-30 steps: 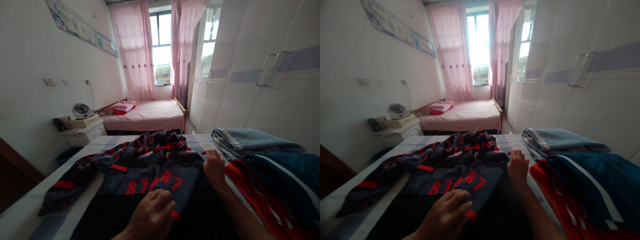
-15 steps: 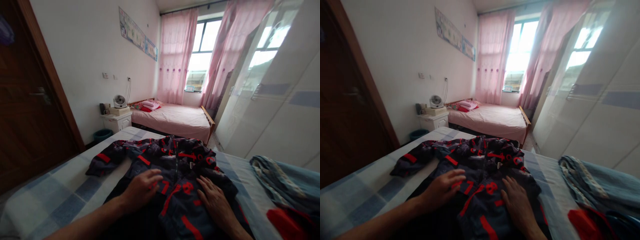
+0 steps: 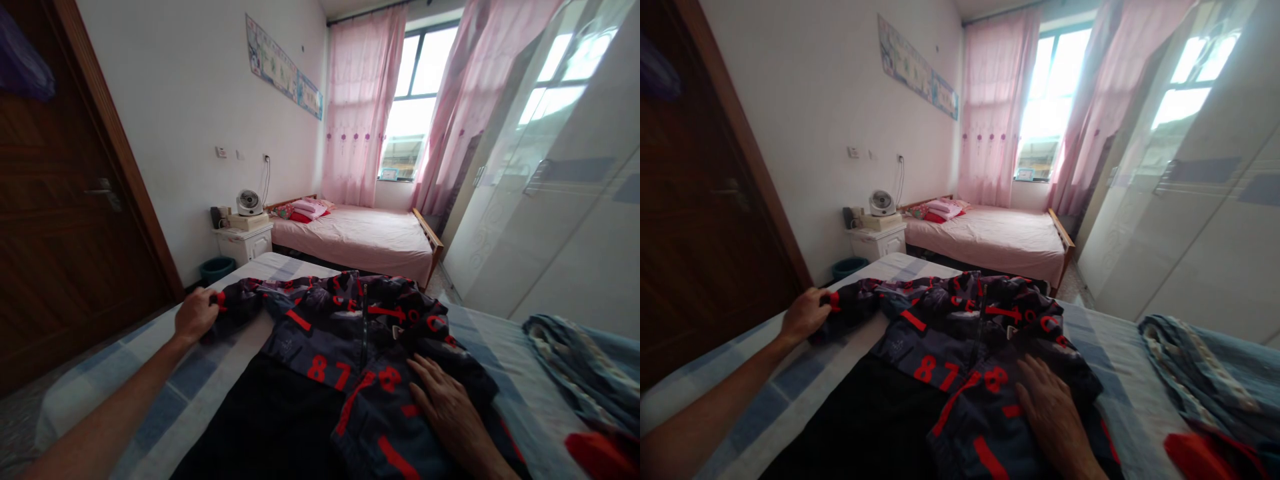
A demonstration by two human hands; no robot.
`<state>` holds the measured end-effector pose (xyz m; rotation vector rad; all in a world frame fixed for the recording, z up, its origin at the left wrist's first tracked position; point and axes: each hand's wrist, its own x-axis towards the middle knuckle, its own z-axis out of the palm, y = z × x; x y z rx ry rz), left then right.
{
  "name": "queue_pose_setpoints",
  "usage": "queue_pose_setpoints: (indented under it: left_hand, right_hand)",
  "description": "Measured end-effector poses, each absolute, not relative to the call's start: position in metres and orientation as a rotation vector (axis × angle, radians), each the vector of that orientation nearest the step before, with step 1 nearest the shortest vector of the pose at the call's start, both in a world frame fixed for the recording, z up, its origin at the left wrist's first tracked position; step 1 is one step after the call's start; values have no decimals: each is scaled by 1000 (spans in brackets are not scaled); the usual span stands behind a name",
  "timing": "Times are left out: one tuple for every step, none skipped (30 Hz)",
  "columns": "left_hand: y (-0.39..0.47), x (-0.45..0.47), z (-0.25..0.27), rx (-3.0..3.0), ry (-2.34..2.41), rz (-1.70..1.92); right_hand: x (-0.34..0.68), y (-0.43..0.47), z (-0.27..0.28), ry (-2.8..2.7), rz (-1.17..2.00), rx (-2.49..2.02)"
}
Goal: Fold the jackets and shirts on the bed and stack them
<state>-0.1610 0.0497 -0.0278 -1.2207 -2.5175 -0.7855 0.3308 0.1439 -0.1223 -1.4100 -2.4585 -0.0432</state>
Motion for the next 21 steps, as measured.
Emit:
queue_pose_setpoints:
  left_hand:
    - [54, -156, -16, -1215, -2449, -801]
    - [58, -148, -4, -1222, -2359, -812]
    - [60, -137, 8, -1254, -2228, -825]
    - [60, -122, 17, -1312, -2065, -845]
    - [58, -105, 23, -1400, -1834, -868]
    - [55, -84, 26, -1527, -1554, -876]
    - [49, -62, 24, -1665, -1310, -866]
    - [43, -39, 18, -1779, -1126, -863]
    - [35, -17, 10, -1932, -1046, -811]
    - [28, 2, 0, -2124, -935, -703]
    - [20, 18, -11, -2294, -821, -588]
    - [14, 31, -20, -2436, -737, -493]
    - [8, 39, -28, -2545, -673, -423]
    - [4, 44, -34, -2618, -649, -396]
    - [1, 45, -38, -2662, -665, -408]
    - [0, 42, -40, -2681, -713, -442]
    - [1, 38, -41, -2675, -779, -491]
    - [2, 31, -42, -2648, -856, -544]
    - [3, 23, -42, -2603, -949, -592]
    - [5, 14, -43, -2548, -1048, -629]
    - [7, 5, -45, -2488, -1150, -653]
  right_hand:
    - [331, 144, -122, -2455, -45, -1406]
    - [331, 144, -123, -2451, -47, -1403]
    - [331, 144, -123, -2449, -47, -1399]
    - [331, 144, -122, -2449, -44, -1394]
    - [332, 144, -122, -2451, -41, -1390]
    - [332, 144, -122, -2454, -36, -1384]
    - [332, 144, -122, -2457, -33, -1380]
    - [332, 144, -122, -2458, -29, -1378]
    - [332, 144, -121, -2459, -24, -1377]
    - [332, 144, -121, -2459, -19, -1378]
    - [332, 144, -121, -2458, -14, -1382]
    - [331, 144, -121, -2457, -10, -1384]
    - [331, 145, -121, -2455, -7, -1385]
    - [332, 145, -122, -2452, -2, -1382]
    - [332, 145, -123, -2446, 4, -1377]
    - [333, 146, -124, -2440, 14, -1370]
    - [333, 146, -124, -2431, 32, -1366]
    - [333, 146, -123, -2418, 58, -1364]
    - [333, 146, -120, -2394, 91, -1368]
    - [332, 144, -115, -2361, 134, -1371]
    - [329, 141, -109, -2324, 189, -1371]
